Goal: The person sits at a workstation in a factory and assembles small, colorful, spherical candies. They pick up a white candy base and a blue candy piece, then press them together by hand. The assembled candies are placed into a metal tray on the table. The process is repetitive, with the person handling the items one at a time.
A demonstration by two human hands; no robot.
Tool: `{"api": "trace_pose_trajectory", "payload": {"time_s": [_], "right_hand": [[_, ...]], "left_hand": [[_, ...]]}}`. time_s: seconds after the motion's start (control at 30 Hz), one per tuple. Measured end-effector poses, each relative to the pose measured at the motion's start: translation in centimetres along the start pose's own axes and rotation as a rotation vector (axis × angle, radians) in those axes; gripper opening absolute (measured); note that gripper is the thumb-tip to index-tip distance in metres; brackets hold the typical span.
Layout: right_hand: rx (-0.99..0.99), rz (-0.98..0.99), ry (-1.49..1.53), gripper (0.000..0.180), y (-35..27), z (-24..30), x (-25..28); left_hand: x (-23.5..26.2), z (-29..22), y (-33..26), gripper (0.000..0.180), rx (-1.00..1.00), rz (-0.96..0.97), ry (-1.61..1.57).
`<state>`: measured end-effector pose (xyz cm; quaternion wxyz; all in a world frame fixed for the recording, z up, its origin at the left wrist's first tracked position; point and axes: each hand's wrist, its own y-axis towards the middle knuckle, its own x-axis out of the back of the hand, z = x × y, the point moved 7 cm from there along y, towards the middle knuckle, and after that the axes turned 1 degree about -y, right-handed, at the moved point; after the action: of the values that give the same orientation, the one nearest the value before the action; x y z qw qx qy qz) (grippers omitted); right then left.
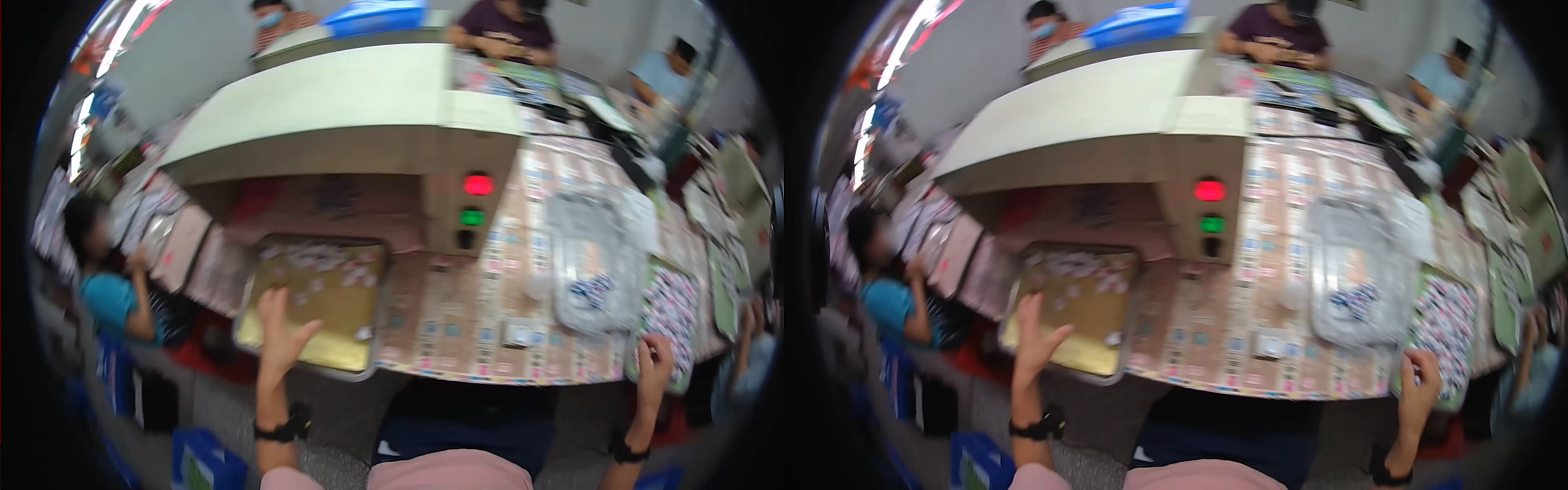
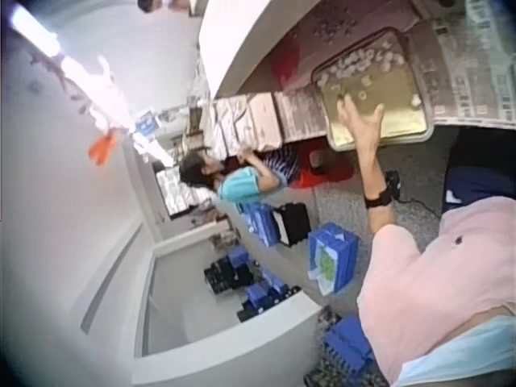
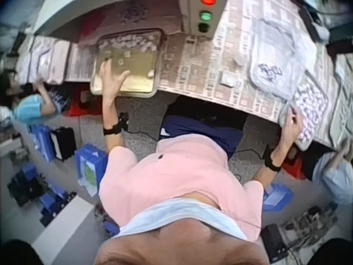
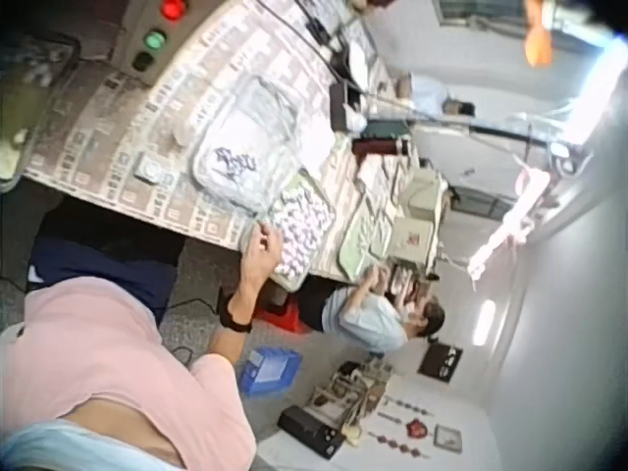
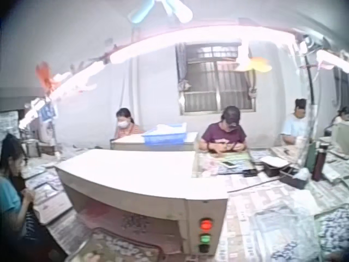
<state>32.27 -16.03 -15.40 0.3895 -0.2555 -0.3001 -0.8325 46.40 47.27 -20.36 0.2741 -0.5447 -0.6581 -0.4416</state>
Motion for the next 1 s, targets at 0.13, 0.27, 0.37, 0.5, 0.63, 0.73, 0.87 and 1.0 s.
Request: {"api": "trace_pose_trajectory", "payload": {"time_s": [0.13,0.27,0.37,0.5,0.63,0.73,0.87,1.0], "right_hand": [[0.117,0.168,0.159,0.009,-0.8,4.5,-4.3],[0.155,0.324,0.164,0.009,-1.4,9.2,-7.2],[0.216,0.305,0.148,0.009,-1.3,10.8,-8.0],[0.206,0.291,0.178,0.009,-1.4,11.5,-8.4],[0.148,0.271,0.117,0.013,-0.5,10.1,-8.7],[0.168,0.240,0.050,0.021,0.9,8.9,-9.8],[0.263,0.236,-0.027,0.043,2.0,8.2,-13.3],[0.312,0.245,0.025,0.056,2.6,8.9,-16.5]], "left_hand": [[0.6,0.4,2.2,0.102,0.057,0.101,0.017],[0.1,3.8,3.4,0.111,0.102,0.128,0.115],[-0.5,6.1,6.0,0.115,0.124,0.106,-0.011],[-1.8,9.0,8.6,0.105,-0.096,0.011,-0.049],[-4.0,8.6,10.7,0.091,-0.073,-0.004,-0.115],[-3.9,6.7,10.5,0.084,-0.160,-0.104,-0.054],[-4.9,5.8,10.0,0.074,-0.312,0.005,-0.171],[-6.2,3.6,8.0,0.078,-0.398,0.109,-0.232]]}}
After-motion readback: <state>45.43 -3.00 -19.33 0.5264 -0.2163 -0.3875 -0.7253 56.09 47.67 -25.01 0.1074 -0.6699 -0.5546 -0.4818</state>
